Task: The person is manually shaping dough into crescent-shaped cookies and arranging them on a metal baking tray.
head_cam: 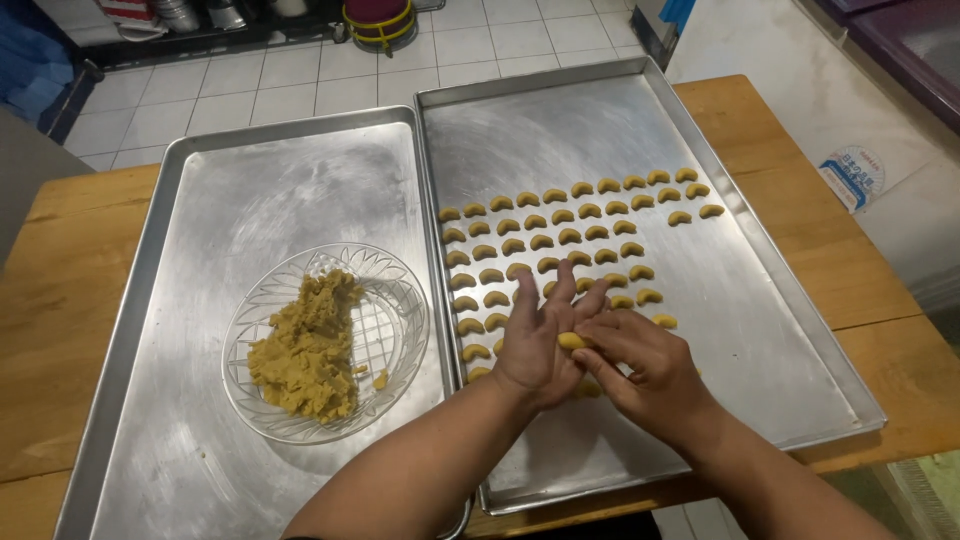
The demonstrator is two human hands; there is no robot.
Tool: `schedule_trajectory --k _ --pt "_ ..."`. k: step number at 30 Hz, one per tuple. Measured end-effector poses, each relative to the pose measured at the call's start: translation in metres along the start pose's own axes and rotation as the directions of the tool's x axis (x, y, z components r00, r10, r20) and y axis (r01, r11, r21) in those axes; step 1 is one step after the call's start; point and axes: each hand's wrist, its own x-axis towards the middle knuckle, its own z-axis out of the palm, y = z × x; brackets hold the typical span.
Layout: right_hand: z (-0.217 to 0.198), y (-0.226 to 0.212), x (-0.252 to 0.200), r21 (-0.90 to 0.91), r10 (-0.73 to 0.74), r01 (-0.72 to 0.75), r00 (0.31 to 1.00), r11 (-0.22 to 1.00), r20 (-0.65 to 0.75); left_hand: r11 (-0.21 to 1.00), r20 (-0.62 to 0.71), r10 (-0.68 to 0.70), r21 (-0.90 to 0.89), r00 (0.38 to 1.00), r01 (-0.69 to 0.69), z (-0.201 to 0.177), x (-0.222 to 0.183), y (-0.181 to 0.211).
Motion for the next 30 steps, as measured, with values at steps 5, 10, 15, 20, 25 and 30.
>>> schedule_trajectory --k 5,10,15,20,25,30 --pt "-0.004 0.008 -0.005 -0.004 0.062 -0.062 0.995 0.998 0.079 0.932 -0.012 -0.012 0.362 1.000 0.016 0.012 -0.002 0.010" --pt "0.002 0.018 -0.012 -0.072 0.081 -0.078 0.996 0.994 0.044 0.910 -0.017 -0.009 0.415 1.000 0.015 0.001 0.005 -0.011" --pt "0.012 0.039 -0.028 -0.169 -0.061 0.067 0.997 0.983 0.041 0.974 -0.200 0.070 0.224 0.977 -0.024 0.004 0.005 -0.023" --pt "0.014 0.047 -0.030 -0.164 -0.057 0.064 0.997 0.984 0.052 0.960 -0.179 0.082 0.279 0.980 -0.030 -0.003 0.007 -0.026" --pt "-0.008 0.055 -0.017 -0.111 0.033 -0.023 0.995 0.994 0.094 0.953 -0.209 0.029 0.301 0.977 0.036 -0.006 0.006 -0.022" --pt "-0.042 0.098 0.018 -0.072 0.653 -0.650 0.754 0.757 0.062 0.955 -0.177 0.025 0.297 0.984 0.029 -0.019 0.010 -0.029"
